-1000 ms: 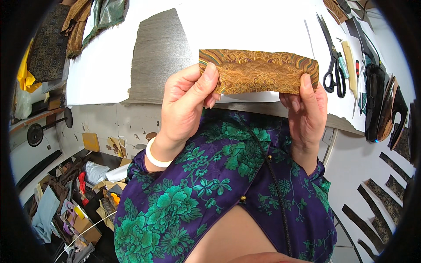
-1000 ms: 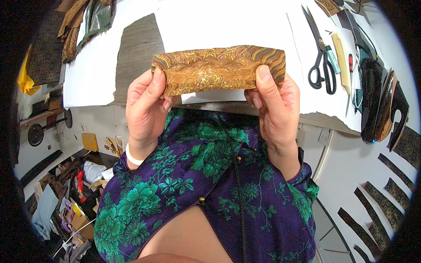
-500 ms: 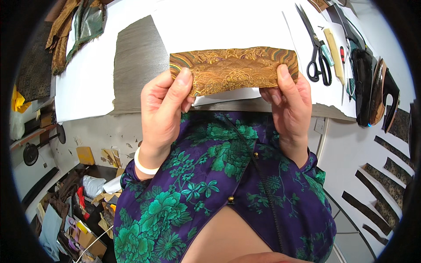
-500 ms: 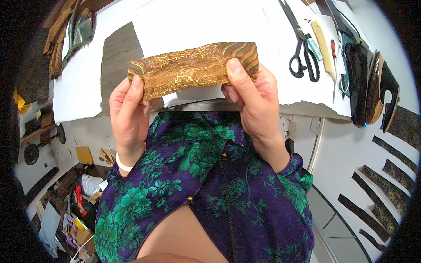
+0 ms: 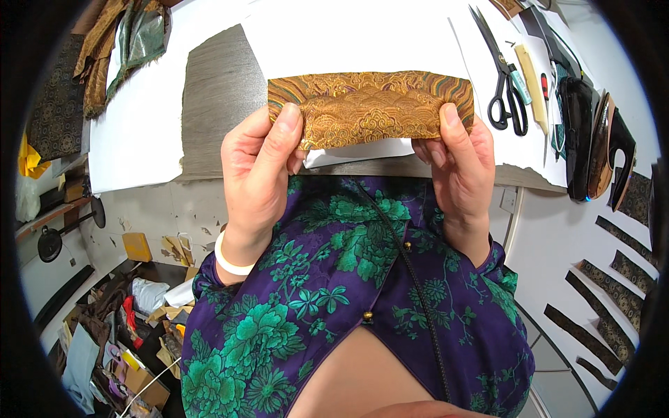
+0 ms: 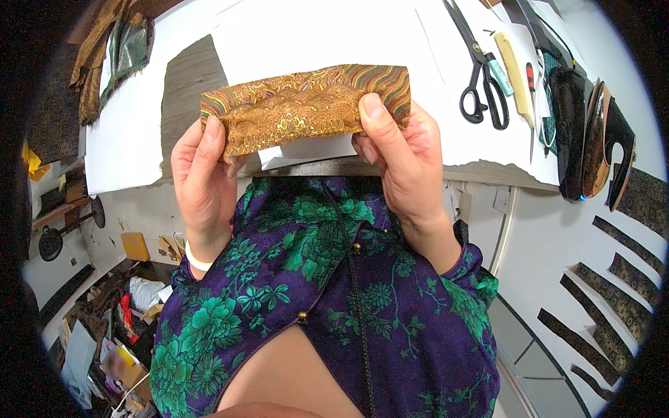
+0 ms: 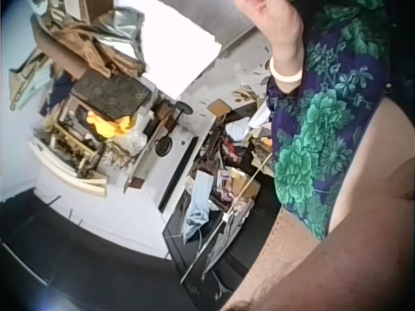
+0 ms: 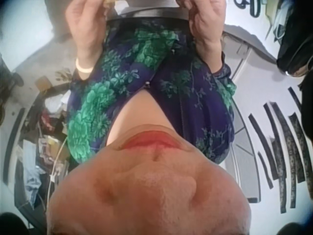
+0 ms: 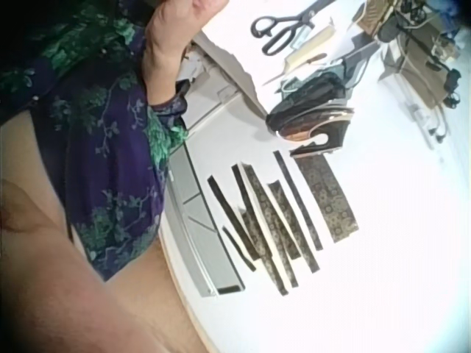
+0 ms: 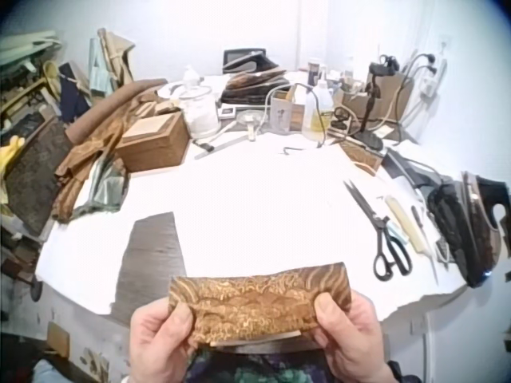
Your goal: The person cuts a patterned fabric piece with scissors, irons it flat, folds it, and then wraps it around a rectangular cardboard-like object. They continue to trim excess fabric and press the edges with an iron.
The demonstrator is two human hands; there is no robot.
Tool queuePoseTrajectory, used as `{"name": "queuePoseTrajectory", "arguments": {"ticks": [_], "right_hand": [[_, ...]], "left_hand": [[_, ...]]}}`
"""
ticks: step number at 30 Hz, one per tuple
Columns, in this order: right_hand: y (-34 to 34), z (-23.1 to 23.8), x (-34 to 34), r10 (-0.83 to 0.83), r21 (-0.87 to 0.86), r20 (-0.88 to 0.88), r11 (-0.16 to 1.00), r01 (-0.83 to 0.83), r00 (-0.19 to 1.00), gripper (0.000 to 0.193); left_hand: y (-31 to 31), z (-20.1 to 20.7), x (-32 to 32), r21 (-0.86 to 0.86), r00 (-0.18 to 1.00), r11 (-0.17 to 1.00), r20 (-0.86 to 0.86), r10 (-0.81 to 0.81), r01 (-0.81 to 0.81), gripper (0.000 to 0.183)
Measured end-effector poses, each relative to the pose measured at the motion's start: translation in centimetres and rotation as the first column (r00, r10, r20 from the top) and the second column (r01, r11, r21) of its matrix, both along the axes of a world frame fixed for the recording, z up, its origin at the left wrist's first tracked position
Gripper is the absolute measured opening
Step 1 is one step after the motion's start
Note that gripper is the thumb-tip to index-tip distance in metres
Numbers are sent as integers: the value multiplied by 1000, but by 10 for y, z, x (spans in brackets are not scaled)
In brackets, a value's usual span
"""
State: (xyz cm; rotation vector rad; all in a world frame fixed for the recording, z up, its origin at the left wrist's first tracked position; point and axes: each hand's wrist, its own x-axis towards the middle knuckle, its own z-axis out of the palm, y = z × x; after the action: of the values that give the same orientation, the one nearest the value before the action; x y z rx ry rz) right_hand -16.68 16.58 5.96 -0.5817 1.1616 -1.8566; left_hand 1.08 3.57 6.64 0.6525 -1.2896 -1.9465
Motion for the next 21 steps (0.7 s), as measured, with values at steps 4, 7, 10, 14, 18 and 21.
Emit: {"name": "queuePoseTrajectory", "arguments": {"ticks": [4, 7, 10, 14, 18, 21], "right_hand": [[-2, 5, 2, -4, 30, -27, 1000, 5, 1000, 23], [-5, 13, 6, -25, 98, -79, 995, 33, 997, 25], [-5, 12, 6, -41, 103, -78, 993, 49, 996, 24], [-2, 10, 4, -59, 108, -121, 992, 72, 991, 20], [-10, 15, 10, -228, 99, -100, 966, 238, 968, 19], [-11, 7, 9, -369, -34, -244, 928, 372, 897, 25]], "left_hand": [[2, 1, -2, 4, 1000, 1000, 3, 11, -11, 27], [-2, -3, 1, -32, 999, 999, 41, -23, 24, 28], [-2, -2, 1, -78, 995, 997, 96, -1, 9, 29], [0, -1, -1, -131, 995, 991, 83, 49, -38, 16], [0, -4, -4, -344, 973, 915, 15, 230, -211, 16], [-8, -2, -9, -632, 957, 741, -5, 291, -229, 21]]}}
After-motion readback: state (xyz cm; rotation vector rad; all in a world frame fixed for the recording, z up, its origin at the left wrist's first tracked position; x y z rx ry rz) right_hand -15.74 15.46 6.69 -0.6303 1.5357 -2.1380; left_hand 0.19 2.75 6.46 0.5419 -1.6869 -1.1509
